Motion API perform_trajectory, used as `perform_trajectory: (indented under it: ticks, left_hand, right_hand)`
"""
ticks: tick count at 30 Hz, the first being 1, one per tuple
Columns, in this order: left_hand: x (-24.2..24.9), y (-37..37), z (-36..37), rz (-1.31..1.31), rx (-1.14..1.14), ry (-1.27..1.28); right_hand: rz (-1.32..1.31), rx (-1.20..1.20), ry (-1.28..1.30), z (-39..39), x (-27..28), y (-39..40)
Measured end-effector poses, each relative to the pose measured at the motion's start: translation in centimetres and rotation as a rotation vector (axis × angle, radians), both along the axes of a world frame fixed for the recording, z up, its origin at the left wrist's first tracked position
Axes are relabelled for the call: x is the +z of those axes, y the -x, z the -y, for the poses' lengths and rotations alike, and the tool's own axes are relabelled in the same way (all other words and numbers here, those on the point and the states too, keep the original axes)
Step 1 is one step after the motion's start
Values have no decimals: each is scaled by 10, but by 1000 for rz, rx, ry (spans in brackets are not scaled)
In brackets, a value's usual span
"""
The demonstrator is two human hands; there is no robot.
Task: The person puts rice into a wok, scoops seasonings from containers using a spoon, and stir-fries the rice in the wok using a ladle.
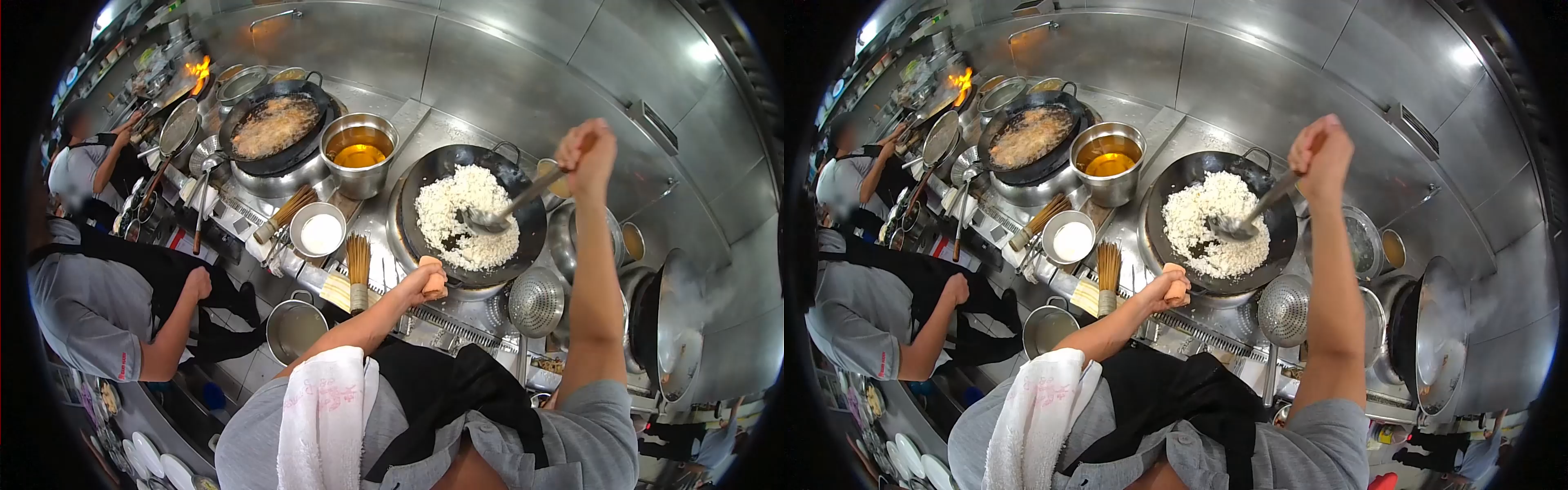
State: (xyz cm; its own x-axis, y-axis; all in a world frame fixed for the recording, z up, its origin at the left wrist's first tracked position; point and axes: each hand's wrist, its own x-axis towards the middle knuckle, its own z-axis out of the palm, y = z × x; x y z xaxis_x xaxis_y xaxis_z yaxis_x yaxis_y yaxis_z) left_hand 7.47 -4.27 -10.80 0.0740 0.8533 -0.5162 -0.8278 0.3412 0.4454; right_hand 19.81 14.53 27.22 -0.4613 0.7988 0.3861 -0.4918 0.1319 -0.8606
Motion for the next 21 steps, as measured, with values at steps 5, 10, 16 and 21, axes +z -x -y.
perform_trajectory:
  ticks: [5, 10, 16, 21]
  left_hand:
    - [11, 1, -2, -8, -11, -16]
    - [-5, 2, -4, 40, 35, -41]
    - [3, -2, 0, 42, 9, -40]
    - [38, -31, 69, 155, 32, 55]
  right_hand:
    - [76, -87, -29, 25, -13, -28]
    - [-88, -95, -70, 5, -13, -32]
    - [-78, -60, -9, 26, -39, -24]
    - [-127, -110, -87, 36, 5, -23]
